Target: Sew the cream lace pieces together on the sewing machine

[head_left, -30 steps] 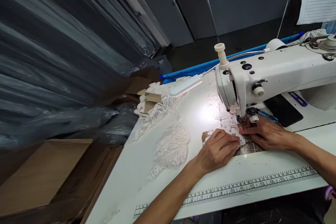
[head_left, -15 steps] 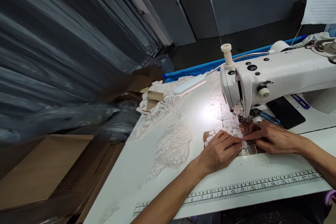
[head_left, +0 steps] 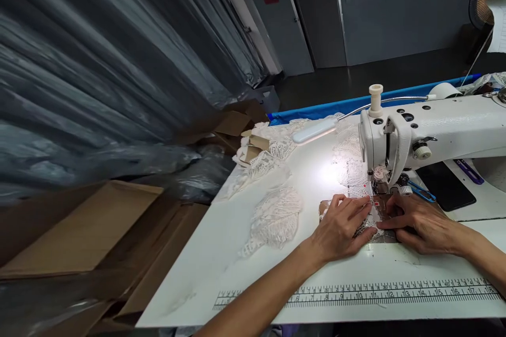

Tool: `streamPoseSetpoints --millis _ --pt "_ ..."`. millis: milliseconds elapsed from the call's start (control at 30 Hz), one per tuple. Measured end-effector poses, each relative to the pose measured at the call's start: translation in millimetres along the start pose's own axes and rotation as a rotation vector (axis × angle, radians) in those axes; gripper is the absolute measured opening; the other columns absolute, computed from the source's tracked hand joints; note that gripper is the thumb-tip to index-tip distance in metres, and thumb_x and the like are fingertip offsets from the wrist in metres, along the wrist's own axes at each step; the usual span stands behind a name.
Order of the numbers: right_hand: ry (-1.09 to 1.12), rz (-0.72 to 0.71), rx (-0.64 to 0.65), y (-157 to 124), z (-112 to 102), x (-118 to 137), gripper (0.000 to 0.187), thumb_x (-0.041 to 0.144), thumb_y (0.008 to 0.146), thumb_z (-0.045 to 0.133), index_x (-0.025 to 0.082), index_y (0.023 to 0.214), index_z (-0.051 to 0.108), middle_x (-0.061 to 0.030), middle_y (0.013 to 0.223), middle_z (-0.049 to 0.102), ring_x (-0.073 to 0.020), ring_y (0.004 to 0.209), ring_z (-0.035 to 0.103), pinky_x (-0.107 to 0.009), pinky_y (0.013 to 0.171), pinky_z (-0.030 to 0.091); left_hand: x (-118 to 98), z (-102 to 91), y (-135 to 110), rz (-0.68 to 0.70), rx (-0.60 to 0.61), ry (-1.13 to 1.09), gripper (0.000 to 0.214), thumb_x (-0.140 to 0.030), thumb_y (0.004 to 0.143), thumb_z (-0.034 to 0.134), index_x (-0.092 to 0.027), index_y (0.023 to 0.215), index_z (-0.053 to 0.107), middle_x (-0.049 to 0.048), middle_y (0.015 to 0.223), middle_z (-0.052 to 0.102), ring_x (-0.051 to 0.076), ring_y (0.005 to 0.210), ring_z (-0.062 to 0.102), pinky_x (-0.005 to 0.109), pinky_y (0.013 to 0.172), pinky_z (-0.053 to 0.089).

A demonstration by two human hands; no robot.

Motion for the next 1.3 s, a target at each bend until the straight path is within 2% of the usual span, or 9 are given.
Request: streamPoseSetpoints --millis 100,267,533,867,1000,1100,1300 --pt "0.005 -0.007 -0.023 0.0 0.6 -0.4 0.041 0.014 0.080 0.053 0.038 0.110 0.068 -0.0054 0.106 0.055 -0.0207 0.093 0.053 -0.035 0.079 0.046 0.1 4.9 -1.6 0.022 0.066 0.006 0.029 -0.034 0.091 0.048 -0.013 0.103 0.062 0.0130 0.108 0.068 0.022 0.087 0.063 0.039 0.072 0.043" --pt "-0.003 -0.055 -0.076 0.2 -3.2 2.3 0.035 0.017 0.081 0.054 0.033 0.107 0.070 -0.0055 0.104 0.057 -0.0194 0.092 0.053 -0.032 0.080 0.046 1.7 7.5 -3.8 0.020 0.079 0.009 0.028 -0.034 0.091 0.049 -0.013 0.104 0.062 0.0119 0.109 0.068 0.022 0.089 0.063 0.039 0.073 0.043" --pt "-0.005 -0.010 -0.025 0.6 -5.1 4.1 0.041 0.014 0.080 0.054 0.038 0.110 0.068 -0.0049 0.104 0.056 -0.0200 0.093 0.053 -0.034 0.080 0.045 0.5 3.8 -1.9 0.027 0.042 0.046 0.021 -0.029 0.090 0.052 -0.015 0.100 0.063 0.0092 0.105 0.071 0.021 0.082 0.064 0.038 0.071 0.041" --pt "-0.049 -0.024 -0.037 1.9 -4.5 5.9 0.043 0.014 0.082 0.051 0.039 0.114 0.066 -0.0048 0.103 0.057 -0.0194 0.089 0.054 -0.035 0.076 0.045 -5.4 6.6 3.0 0.031 0.087 0.130 0.023 -0.029 0.092 0.049 -0.013 0.104 0.061 0.0106 0.107 0.069 0.023 0.089 0.062 0.042 0.079 0.038" --pt "-0.137 0.033 -0.084 3.3 -1.9 2.3 0.039 0.017 0.084 0.050 0.039 0.114 0.066 -0.0047 0.100 0.059 -0.0177 0.079 0.055 -0.030 0.066 0.044 3.0 12.9 9.3 0.119 0.152 0.146 0.028 -0.030 0.094 0.043 -0.010 0.104 0.060 0.0129 0.107 0.068 0.023 0.086 0.062 0.041 0.076 0.041" --pt "-0.172 0.032 -0.109 6.1 -1.1 3.3 0.038 0.017 0.086 0.048 0.034 0.117 0.065 -0.0058 0.099 0.060 -0.0167 0.076 0.055 -0.029 0.065 0.045 12.5 15.5 14.5 0.184 0.189 0.118 0.029 -0.030 0.094 0.041 -0.010 0.102 0.061 0.0125 0.108 0.067 0.022 0.083 0.061 0.040 0.074 0.042" --pt "-0.219 0.027 -0.127 7.0 1.0 2.4 0.036 0.020 0.091 0.045 0.031 0.119 0.064 -0.0077 0.097 0.061 -0.0160 0.071 0.056 -0.029 0.064 0.047 23.6 17.7 16.7 0.163 0.193 0.079 0.027 -0.029 0.093 0.043 -0.011 0.101 0.062 0.0130 0.111 0.066 0.022 0.083 0.060 0.039 0.073 0.043"
Point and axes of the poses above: each hand's wrist, its own y-axis towards the middle knuckle, its own z-axis out of the palm, x = y × z, the point moved 6 cm from there along y, towards the middle knuckle
